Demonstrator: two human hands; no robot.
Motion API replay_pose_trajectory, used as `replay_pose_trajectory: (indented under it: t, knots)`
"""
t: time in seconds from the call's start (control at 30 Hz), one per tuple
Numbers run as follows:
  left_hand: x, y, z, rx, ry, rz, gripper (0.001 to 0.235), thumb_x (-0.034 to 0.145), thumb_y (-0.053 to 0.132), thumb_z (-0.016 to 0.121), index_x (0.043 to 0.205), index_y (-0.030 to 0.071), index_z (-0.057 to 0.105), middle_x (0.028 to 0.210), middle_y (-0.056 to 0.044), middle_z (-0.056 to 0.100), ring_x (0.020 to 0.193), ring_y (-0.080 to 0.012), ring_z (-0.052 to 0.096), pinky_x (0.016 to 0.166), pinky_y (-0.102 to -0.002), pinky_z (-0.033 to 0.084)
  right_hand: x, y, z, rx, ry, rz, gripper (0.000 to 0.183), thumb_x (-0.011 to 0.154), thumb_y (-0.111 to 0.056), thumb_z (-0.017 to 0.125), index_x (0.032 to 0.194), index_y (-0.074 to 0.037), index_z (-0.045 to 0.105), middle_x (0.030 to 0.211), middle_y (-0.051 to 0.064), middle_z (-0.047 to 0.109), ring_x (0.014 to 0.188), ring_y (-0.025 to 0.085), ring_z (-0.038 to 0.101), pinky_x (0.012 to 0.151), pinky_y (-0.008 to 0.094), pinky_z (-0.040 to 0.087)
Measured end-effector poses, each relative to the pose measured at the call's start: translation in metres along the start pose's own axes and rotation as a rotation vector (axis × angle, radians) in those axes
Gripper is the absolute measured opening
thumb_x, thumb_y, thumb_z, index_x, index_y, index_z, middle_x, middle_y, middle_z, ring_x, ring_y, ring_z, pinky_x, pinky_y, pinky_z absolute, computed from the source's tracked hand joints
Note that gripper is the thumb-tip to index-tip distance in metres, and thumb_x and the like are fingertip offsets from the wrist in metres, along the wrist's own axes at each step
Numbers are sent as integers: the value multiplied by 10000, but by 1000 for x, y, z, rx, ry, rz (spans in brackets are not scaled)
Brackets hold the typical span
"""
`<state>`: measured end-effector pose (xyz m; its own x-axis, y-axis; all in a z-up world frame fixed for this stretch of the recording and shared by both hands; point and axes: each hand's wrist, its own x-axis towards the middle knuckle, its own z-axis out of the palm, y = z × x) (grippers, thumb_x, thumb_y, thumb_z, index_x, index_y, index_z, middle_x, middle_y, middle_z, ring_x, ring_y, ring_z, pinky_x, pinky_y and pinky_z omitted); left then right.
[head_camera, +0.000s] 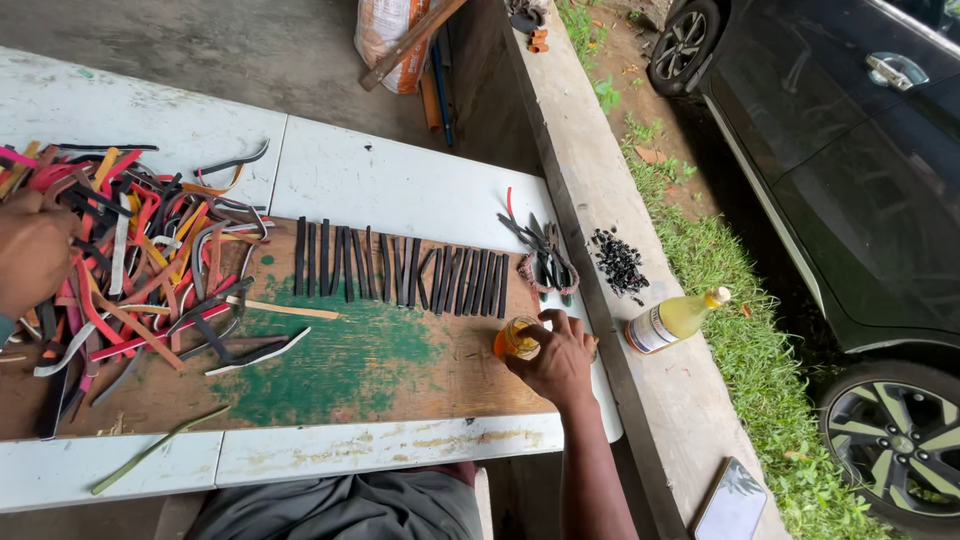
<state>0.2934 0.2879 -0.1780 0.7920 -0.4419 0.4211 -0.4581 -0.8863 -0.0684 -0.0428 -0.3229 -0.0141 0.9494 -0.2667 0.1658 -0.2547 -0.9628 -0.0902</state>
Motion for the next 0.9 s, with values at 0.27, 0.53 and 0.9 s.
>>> replay_pose_trajectory:
  t: [0.27,0.53,0.9]
  knots:
    - [-11,29,-80,223,-146,-111,197,943,214,704,1121,192,785,948,-57,731,854,-230,711,790,-368,570,-16,9,-16,19,129,-17,472,664,-478,880,1063,-232,822,1301,65,614,1208,302,513,987,481,383]
    - [-1,87,-171,-367,159,-298,177,985,169,721,1133,75,750,1027,-156,745,906,-350,712,852,-482,570,-43,11,-21,49,138,-9,466,664,-437,874,1095,-272,805,1288,74,634,1209,330,522,1005,487,386]
    - [-8,247,-192,-1794,-223,-363,334,833,67,772,1161,47,717,1090,-59,745,974,-166,696,866,-309,599,-68,-24,-27,869,253,-310,486,817,-289,772,1217,-22,698,1367,160,576,1333,274,531,1137,421,382]
